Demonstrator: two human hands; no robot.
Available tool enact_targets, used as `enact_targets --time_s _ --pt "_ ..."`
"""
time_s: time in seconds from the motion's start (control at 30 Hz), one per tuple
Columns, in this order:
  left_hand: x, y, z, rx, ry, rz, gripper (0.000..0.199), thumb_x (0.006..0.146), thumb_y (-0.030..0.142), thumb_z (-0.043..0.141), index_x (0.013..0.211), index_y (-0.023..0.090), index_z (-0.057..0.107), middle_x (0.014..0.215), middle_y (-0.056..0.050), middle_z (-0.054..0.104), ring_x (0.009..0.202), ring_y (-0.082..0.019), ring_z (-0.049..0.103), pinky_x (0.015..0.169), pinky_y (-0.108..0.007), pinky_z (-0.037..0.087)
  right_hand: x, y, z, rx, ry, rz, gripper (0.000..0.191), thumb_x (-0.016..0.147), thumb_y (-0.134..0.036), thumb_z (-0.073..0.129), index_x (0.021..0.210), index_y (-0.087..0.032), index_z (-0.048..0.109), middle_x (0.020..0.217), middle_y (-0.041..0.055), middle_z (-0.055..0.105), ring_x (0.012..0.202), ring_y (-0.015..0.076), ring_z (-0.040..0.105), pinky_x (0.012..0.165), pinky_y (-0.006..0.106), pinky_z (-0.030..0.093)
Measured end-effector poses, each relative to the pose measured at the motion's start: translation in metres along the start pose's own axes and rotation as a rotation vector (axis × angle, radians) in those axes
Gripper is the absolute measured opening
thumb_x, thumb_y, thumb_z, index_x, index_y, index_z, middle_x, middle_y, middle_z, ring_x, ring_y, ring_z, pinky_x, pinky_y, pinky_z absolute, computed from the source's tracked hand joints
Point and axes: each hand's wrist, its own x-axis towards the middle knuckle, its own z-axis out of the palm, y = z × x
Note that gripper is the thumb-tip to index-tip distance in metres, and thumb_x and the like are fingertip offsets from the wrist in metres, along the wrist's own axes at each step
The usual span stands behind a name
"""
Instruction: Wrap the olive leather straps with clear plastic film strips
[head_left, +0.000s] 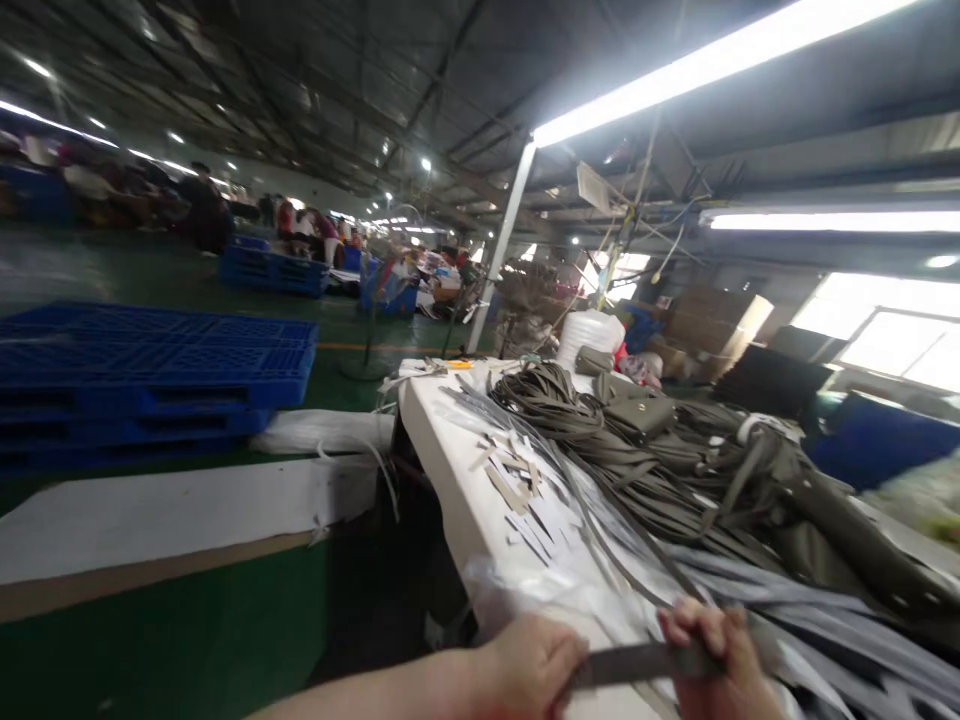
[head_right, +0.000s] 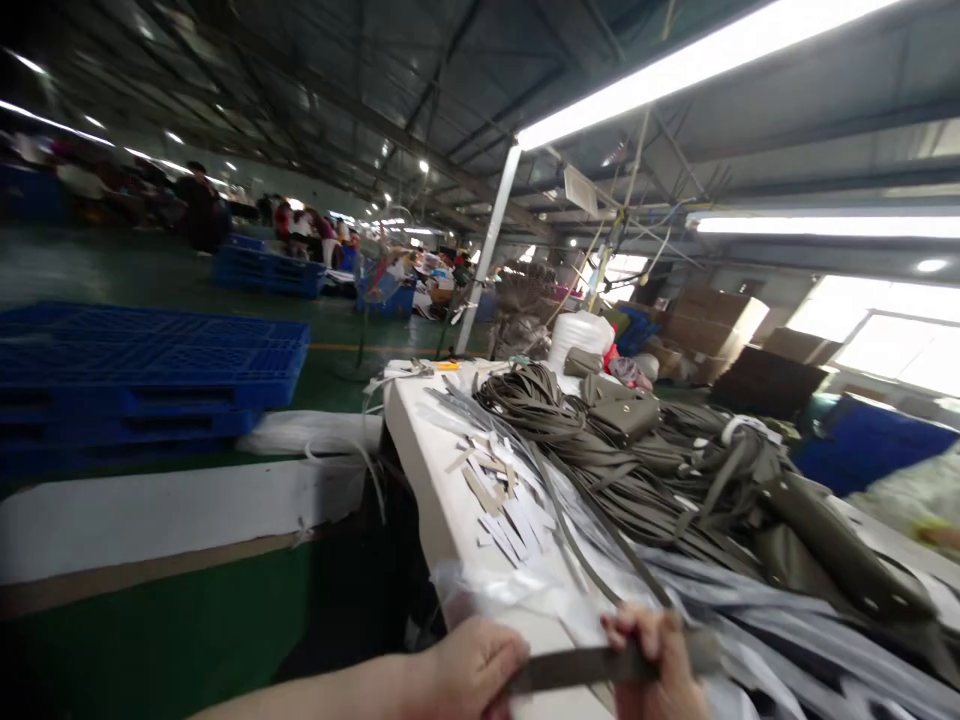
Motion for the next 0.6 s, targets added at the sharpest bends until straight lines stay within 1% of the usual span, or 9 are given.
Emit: enact_targets --time_s 0.07,0.13,0.2,0.23,0.3,0.37,0.43,0.5,0.6 --pt "0.003 0.013 0.004 0.009 0.020 0.046 0.060 0.098 0.058 0.026 0.057 0.019 0.045 0.048 0.003 0.043 0.047 -0.011 0.042 0.050 -0.024 0.033 -0.018 0.012 0.023 -0.058 0.001 0.017 0.046 0.079 -0.063 0.066 0.059 -0.023 0.054 0.073 0.0011 0.064 0.072 0.0178 0.059 0.075 0.034 0.051" --pt "0.007 0.022 0.005 -0.008 0.043 0.114 0.057 0.099 0.056 0.025 0.065 0.018 0.051 0.052 0.003 0.045 0.049 -0.011 0.043 0.051 -0.023 0.034 -0.033 0.026 0.044 -0.216 -0.066 0.043 0.043 0.080 -0.063 0.064 0.067 -0.022 0.065 0.085 0.0044 0.070 0.086 0.0211 0.062 0.084 0.034 0.049" --pt "0.009 0.024 0.006 -0.020 0.036 0.137 0.053 0.099 0.054 0.026 0.073 0.018 0.054 0.055 0.004 0.046 0.051 -0.011 0.045 0.052 -0.023 0.034 -0.040 0.031 0.053 -0.266 -0.109 0.078 0.036 0.079 -0.057 0.068 0.074 -0.022 0.071 0.089 0.0058 0.072 0.092 0.0229 0.062 0.087 0.034 0.047" --pt "0.009 0.022 0.006 -0.011 0.034 0.132 0.051 0.099 0.054 0.027 0.072 0.018 0.053 0.056 0.004 0.046 0.052 -0.011 0.044 0.052 -0.024 0.034 -0.040 0.027 0.051 -0.221 -0.106 0.091 0.033 0.079 -0.054 0.071 0.074 -0.022 0.072 0.087 0.0050 0.071 0.091 0.0221 0.062 0.087 0.034 0.047" --pt "0.006 0.015 0.005 0.040 0.042 0.116 0.052 0.098 0.054 0.028 0.064 0.019 0.046 0.055 0.003 0.044 0.053 -0.012 0.043 0.054 -0.025 0.033 -0.032 0.011 0.038 -0.009 -0.051 0.095 0.026 0.077 -0.047 0.075 0.072 -0.023 0.069 0.075 -0.0001 0.067 0.077 0.0166 0.060 0.082 0.032 0.048" --pt "-0.001 0.007 0.004 0.084 0.045 0.102 0.053 0.096 0.058 0.029 0.060 0.020 0.039 0.053 0.004 0.042 0.054 -0.012 0.041 0.055 -0.025 0.033 -0.019 -0.012 0.019 0.228 0.023 0.057 0.022 0.077 -0.040 0.077 0.070 -0.023 0.065 0.060 -0.0065 0.054 0.059 0.0102 0.051 0.074 0.028 0.048" --pt "-0.007 0.001 0.002 0.072 0.014 0.074 0.055 0.095 0.061 0.029 0.060 0.021 0.039 0.051 0.004 0.042 0.052 -0.012 0.041 0.054 -0.025 0.034 -0.007 -0.030 0.006 0.332 0.061 0.005 0.021 0.077 -0.036 0.077 0.071 -0.022 0.062 0.054 -0.0097 0.043 0.050 0.0072 0.042 0.067 0.024 0.046" --pt "-0.010 -0.004 0.002 0.019 -0.015 0.022 0.056 0.094 0.064 0.028 0.061 0.021 0.042 0.049 0.004 0.044 0.048 -0.012 0.041 0.051 -0.024 0.033 -0.002 -0.036 0.003 0.291 0.076 -0.033 0.021 0.079 -0.038 0.076 0.073 -0.022 0.064 0.052 -0.0100 0.041 0.048 0.0069 0.041 0.064 0.024 0.045" --pt "-0.009 -0.004 0.003 -0.070 -0.021 -0.059 0.057 0.092 0.068 0.030 0.064 0.021 0.045 0.047 0.005 0.045 0.039 -0.010 0.039 0.044 -0.023 0.031 -0.010 -0.022 0.018 0.108 0.067 -0.023 0.032 0.079 -0.052 0.072 0.078 -0.020 0.070 0.057 -0.0047 0.055 0.056 0.0112 0.053 0.067 0.028 0.046"
